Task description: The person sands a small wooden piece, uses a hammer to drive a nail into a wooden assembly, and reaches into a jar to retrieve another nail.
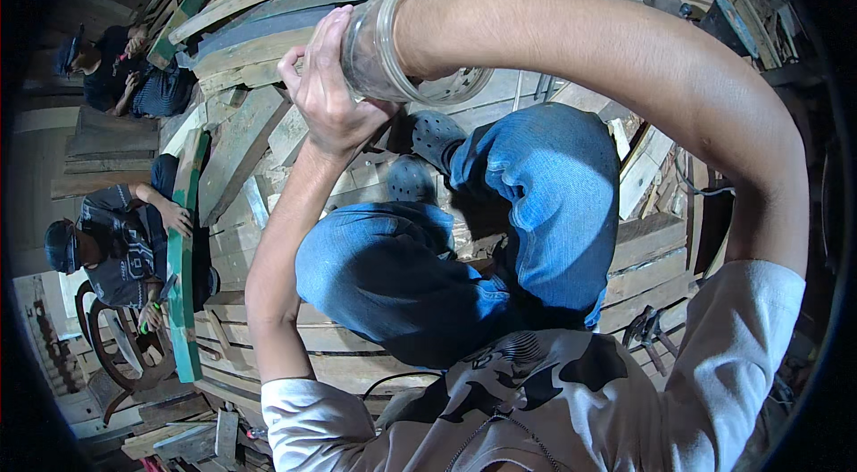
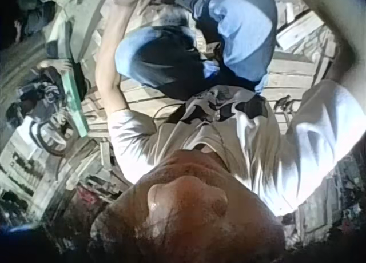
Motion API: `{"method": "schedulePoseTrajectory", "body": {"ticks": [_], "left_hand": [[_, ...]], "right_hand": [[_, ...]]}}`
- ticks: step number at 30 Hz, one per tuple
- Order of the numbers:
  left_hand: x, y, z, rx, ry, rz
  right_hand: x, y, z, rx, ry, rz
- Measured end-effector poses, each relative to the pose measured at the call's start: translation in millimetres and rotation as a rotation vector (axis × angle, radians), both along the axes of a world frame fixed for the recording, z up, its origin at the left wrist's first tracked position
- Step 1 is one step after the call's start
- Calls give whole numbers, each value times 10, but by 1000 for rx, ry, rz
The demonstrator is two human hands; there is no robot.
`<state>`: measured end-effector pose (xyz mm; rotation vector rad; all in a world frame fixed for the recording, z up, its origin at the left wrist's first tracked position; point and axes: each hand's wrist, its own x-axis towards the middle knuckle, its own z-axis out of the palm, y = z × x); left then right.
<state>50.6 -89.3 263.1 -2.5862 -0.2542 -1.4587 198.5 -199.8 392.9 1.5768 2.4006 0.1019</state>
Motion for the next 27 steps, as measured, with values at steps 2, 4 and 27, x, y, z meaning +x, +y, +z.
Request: {"method": "schedulePoseTrajectory", "body": {"ticks": [2,4,27], "left_hand": [[64,-39,-8,-11,-17,-17],[68,-38,9,-2,-31,-20],[-72,-63,155,-4,-57,26]], "right_hand": [[49,-31,39,1,-19,-14],[62,-95,43,18,-28,5],[252,-794,198,445,354,100]]}}
